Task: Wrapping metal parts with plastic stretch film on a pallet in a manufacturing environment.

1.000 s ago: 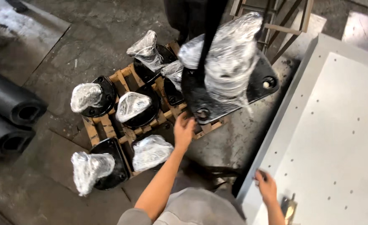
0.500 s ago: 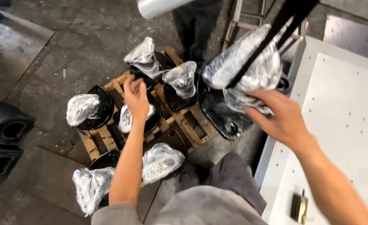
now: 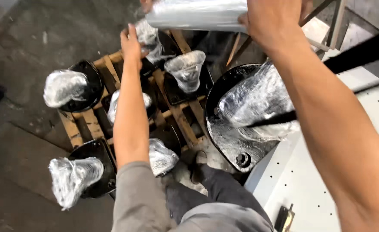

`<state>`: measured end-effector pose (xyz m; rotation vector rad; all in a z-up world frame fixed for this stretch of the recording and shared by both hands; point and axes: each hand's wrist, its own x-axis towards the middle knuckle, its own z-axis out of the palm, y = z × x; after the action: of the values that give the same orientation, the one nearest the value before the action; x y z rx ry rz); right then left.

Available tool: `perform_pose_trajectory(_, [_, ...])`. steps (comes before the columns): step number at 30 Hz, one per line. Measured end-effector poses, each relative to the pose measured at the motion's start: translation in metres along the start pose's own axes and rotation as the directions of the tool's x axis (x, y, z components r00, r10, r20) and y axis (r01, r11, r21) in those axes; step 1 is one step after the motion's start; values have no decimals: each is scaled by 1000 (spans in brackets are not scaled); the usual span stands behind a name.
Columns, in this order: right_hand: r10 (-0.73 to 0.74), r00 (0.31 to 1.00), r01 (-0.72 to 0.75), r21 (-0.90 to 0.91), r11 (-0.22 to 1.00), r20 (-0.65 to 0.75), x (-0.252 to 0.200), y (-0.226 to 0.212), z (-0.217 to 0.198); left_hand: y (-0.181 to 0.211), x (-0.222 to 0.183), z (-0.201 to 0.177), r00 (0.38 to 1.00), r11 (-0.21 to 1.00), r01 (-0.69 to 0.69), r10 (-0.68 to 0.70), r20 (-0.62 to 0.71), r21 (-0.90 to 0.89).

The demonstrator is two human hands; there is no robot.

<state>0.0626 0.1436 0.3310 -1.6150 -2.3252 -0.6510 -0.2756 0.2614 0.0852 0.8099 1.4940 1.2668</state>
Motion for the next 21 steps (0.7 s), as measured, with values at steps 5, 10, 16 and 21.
perform_pose_trajectory(5, [-195, 966, 148, -258, 955, -168, -13, -24, -5, -8, 68, 3, 991, 985, 136, -134, 19, -110])
perform_pose_trajectory(10, [-119, 992, 105, -261, 960, -41, -43, -39, -18, -68, 129, 16, 918, 919, 317, -234, 320, -236])
perform_pose_trajectory(16, [-98, 991, 67, -310, 948, -88, -49, -52, -1, -95, 199, 76, 916, 843, 391, -318, 245, -370])
perform_pose_trajectory(21, [-35, 993, 6, -243, 970, -117, -58, -70, 16, -108, 183, 48, 924, 760, 378, -340, 173, -529])
